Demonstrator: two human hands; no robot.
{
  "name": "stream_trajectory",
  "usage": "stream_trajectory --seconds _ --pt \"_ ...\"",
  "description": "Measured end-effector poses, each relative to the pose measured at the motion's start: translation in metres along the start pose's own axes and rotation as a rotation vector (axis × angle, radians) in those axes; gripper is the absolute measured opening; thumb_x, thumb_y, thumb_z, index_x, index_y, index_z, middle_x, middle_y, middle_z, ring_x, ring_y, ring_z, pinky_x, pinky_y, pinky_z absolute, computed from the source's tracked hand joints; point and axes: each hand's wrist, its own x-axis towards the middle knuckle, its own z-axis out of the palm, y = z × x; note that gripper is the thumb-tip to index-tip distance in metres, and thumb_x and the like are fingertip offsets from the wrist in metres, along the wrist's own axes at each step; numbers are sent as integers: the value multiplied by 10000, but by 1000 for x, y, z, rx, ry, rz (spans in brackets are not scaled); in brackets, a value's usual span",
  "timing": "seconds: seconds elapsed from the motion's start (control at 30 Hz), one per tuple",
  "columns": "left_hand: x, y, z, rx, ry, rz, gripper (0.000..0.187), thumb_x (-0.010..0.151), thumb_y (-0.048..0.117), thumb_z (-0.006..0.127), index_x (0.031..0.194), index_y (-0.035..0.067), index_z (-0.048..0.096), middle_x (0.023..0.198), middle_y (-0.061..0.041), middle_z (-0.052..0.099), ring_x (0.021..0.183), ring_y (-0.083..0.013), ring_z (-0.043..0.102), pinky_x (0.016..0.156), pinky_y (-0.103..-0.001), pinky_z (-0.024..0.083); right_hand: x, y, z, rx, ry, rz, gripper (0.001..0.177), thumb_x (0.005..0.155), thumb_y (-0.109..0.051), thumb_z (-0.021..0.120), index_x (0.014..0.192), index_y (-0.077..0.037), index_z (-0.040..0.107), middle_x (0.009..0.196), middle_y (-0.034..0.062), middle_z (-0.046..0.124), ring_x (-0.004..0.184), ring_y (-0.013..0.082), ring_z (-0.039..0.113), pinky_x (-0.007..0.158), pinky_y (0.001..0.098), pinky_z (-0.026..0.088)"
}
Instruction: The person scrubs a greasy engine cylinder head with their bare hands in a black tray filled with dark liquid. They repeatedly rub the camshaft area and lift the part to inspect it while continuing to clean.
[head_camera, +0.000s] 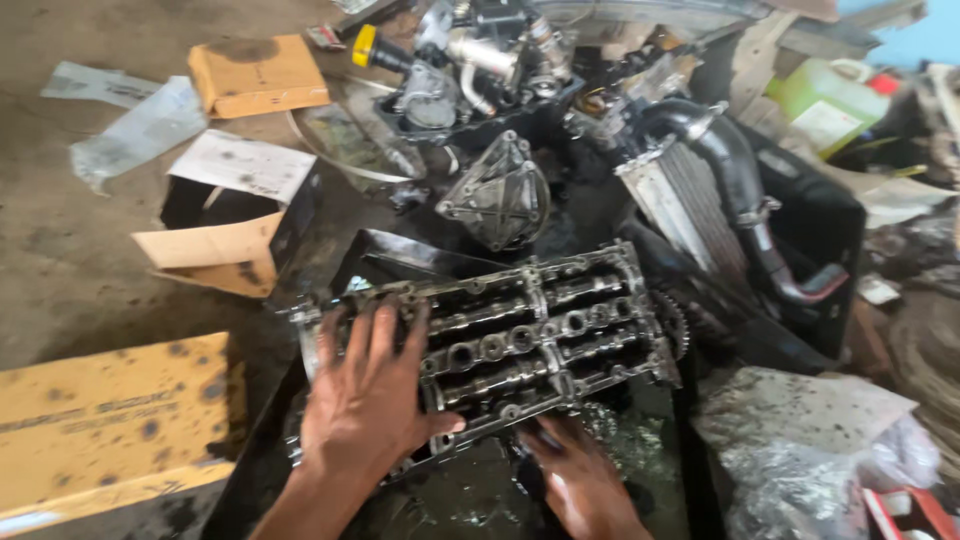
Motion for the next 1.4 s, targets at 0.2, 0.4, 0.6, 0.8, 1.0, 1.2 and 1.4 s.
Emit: stream_trajectory --seconds 0.2,0.4,0.6,0.8,1.0,1.2,1.4 --pt "8 1 4 29 -48 4 1311 721 842 671 1644 184 14 1657 -175 157 1517 -357 150 1189 -572 20 -36 34 -98 285 300 302 265 980 -109 492 1084 -100 735 1058 95 738 952 220 718 836 357 594" --pt "8 -3 11 82 -14 10 1266 725 873 636 1606 177 52 1656 -175 171 1500 -368 175 1185 -571 48 79 55 -171 -40 604 43 360 961 -69 584 1316 -56 638 1295 206 651 1162 361 647 956 424 564" --pt "12 -3 19 61 66 40 1289 700 863 642 1624 175 64 1638 -184 183 1517 -363 182 1197 -584 39 77 60 -149 -624 384 85 799 689 -71 641 1481 -56 540 1373 270 484 1266 473 488 992 602 483" --pt "15 -3 16 68 -12 34 1267 730 852 631 1619 172 37 1641 -175 206 1500 -348 175 1196 -569 35 54 60 -137 -411 311 231 403 883 -63 603 1280 7 598 1103 205 577 1111 435 601 1071 497 545" --pt "18 -8 21 51 131 89 1300 694 854 626 1643 165 64 1642 -237 205 1523 -415 205 1158 -620 49 117 79 -145 84 636 313 416 921 -30 548 1320 89 548 1293 300 548 1004 448 670 836 475 595" --pt "13 -7 26 13 165 65 1205 730 814 637 1620 168 145 1594 -187 274 1466 -379 254 1195 -596 99 160 98 -80 97 810 -76 344 956 -106 588 1259 58 594 1231 197 644 1176 426 605 1032 500 493" --pt "10 -8 30 -132 362 39 1031 768 671 660 1543 77 329 1583 -157 334 1473 -374 280 1171 -534 142 142 80 -124 80 658 123 225 925 -134 636 1111 -24 698 1082 163 687 1019 294 660 958 403 543"
